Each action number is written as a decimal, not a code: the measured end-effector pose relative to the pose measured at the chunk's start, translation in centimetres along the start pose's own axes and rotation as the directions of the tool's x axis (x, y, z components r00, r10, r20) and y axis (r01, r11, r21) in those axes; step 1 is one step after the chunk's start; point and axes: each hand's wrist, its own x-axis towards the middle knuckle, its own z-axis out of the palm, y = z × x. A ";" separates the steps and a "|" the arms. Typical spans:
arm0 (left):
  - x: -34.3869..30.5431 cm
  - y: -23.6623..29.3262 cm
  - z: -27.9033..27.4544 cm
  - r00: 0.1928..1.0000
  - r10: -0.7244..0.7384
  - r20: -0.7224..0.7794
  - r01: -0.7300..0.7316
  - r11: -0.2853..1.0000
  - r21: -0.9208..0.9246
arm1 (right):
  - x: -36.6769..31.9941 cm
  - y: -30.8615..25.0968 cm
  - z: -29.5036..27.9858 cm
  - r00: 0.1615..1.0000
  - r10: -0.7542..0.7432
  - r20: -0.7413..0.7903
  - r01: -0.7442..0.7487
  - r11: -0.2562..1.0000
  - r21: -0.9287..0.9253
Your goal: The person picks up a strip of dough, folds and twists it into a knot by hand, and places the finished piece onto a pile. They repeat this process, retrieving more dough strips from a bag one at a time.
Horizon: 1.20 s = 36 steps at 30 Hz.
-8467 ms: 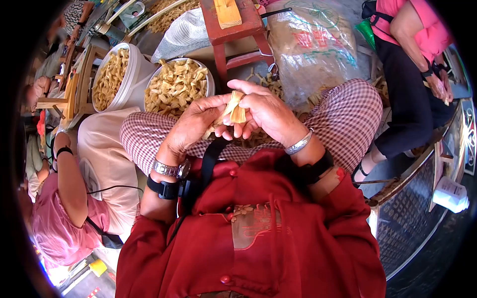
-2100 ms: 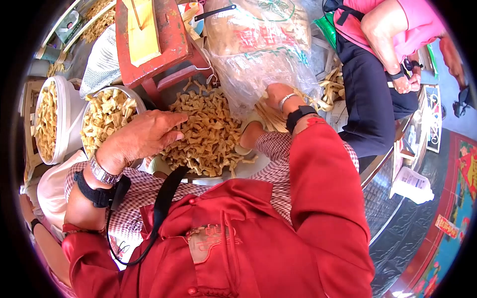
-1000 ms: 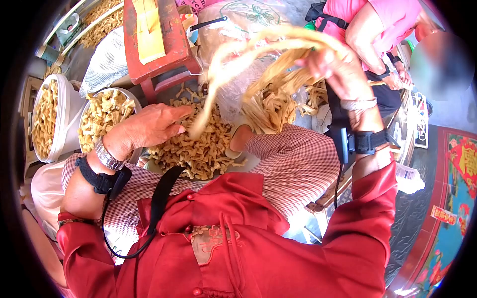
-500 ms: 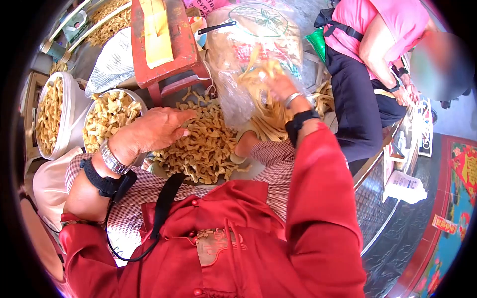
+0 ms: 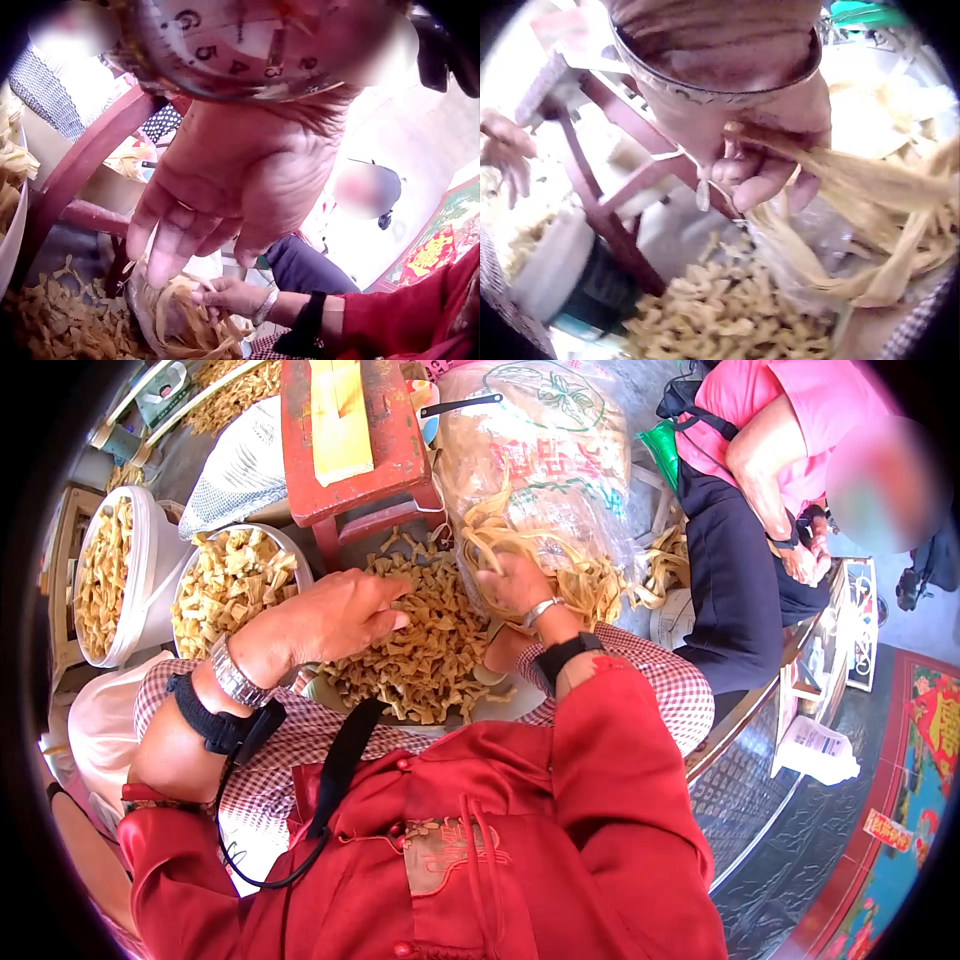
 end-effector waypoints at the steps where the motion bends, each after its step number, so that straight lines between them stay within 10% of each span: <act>1: 0.5 -0.3 0.3 1.000 -0.024 0.000 0.024 0.998 -0.061 | -0.6 -1.4 0.4 0.998 -0.051 0.046 0.043 0.986 0.160; 4: 2.1 -1.2 1.2 0.960 -0.259 0.103 0.275 0.813 -0.513 | -4.8 -9.3 -0.7 0.962 -0.245 0.125 0.111 0.761 0.639; 7: 2.5 -2.3 2.4 0.909 -0.390 0.146 0.328 0.455 -0.828 | -6.7 -12.5 0.3 0.859 -0.513 -0.002 0.455 0.761 0.462; 9: 2.7 -2.8 3.2 0.899 -0.426 0.097 0.223 0.256 -0.941 | -8.4 -13.8 1.2 0.875 -0.478 0.081 0.411 0.820 0.400; 13: 2.6 -1.5 2.3 0.958 -0.268 -0.103 0.021 0.424 -0.906 | -8.4 -12.8 1.9 0.895 -0.431 -0.114 0.416 0.717 0.560; 17: 1.7 0.1 1.2 0.983 -0.094 -0.159 -0.051 0.691 -0.721 | -8.3 -12.2 -3.0 0.992 -0.075 -0.098 0.123 0.621 0.774; 19: 1.8 -0.1 2.2 0.986 0.041 -0.159 -0.144 0.677 -0.722 | -8.3 -12.1 -4.2 0.976 -0.147 0.162 -0.147 0.106 0.983; 24: 1.8 -0.1 2.7 0.999 0.009 -0.035 -0.030 0.777 -0.629 | -8.2 -11.9 -4.9 0.984 0.121 -0.127 0.127 0.010 0.992; 31: 1.6 0.4 2.2 0.997 -0.063 -0.052 0.032 0.886 -0.463 | -8.4 -11.1 -6.6 0.932 0.137 -0.335 0.360 -0.240 0.902; 34: 2.2 -0.6 3.3 0.884 -0.052 -0.464 -0.043 0.980 -0.193 | -9.0 -12.7 -8.9 0.888 0.003 -0.460 0.452 -0.185 0.872; 36: 2.1 -0.1 1.7 0.933 -0.279 -0.228 0.098 0.805 -0.584 | -9.9 -15.0 -10.4 0.825 -0.061 -0.562 0.550 -0.150 0.822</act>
